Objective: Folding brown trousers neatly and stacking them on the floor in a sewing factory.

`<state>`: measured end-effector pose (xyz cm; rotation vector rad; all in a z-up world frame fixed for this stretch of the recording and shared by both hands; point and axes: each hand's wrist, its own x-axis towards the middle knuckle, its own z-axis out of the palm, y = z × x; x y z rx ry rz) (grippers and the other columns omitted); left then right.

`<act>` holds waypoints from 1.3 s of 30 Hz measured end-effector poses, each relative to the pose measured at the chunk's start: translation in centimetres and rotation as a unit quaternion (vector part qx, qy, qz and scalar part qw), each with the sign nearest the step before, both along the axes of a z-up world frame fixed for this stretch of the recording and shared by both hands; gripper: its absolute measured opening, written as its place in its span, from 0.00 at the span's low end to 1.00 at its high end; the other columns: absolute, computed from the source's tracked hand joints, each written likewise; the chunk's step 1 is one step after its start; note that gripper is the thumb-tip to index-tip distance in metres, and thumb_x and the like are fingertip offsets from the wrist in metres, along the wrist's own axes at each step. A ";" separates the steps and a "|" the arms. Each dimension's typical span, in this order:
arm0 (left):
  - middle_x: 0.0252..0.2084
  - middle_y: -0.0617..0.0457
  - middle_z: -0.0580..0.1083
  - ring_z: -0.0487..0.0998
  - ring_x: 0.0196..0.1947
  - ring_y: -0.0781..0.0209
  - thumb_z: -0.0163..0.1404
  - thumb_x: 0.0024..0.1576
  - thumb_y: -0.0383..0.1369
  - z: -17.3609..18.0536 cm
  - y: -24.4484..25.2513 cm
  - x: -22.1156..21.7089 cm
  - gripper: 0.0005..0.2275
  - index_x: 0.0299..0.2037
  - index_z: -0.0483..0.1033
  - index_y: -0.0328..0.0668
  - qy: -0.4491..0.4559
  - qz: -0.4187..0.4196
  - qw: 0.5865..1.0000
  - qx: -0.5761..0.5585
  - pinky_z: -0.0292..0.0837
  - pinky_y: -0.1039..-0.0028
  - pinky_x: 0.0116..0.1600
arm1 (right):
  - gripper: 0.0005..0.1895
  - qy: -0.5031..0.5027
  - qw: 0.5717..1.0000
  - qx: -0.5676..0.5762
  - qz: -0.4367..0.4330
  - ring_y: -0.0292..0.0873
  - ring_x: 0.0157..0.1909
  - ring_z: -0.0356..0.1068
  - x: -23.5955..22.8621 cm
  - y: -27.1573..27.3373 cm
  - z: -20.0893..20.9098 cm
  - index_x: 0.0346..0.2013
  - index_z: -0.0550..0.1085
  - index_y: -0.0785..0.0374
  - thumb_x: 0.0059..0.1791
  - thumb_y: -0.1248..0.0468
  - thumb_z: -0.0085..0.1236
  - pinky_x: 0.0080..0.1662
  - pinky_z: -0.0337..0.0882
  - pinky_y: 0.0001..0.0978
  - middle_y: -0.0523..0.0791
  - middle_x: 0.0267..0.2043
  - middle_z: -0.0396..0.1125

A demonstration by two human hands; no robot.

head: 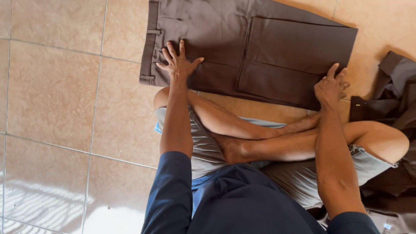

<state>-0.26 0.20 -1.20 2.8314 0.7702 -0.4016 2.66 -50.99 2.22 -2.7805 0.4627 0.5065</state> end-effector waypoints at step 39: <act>0.59 0.41 0.75 0.75 0.59 0.53 0.47 0.62 0.44 2.6 -23.8 -7.4 0.25 0.60 0.72 0.28 -0.240 0.180 0.711 -0.636 0.68 0.73 0.63 | 0.17 -0.517 0.715 0.261 0.391 0.47 0.39 0.64 7.0 15.4 19.8 0.49 0.77 0.76 0.68 0.67 0.79 0.44 0.66 0.42 0.52 0.41 0.68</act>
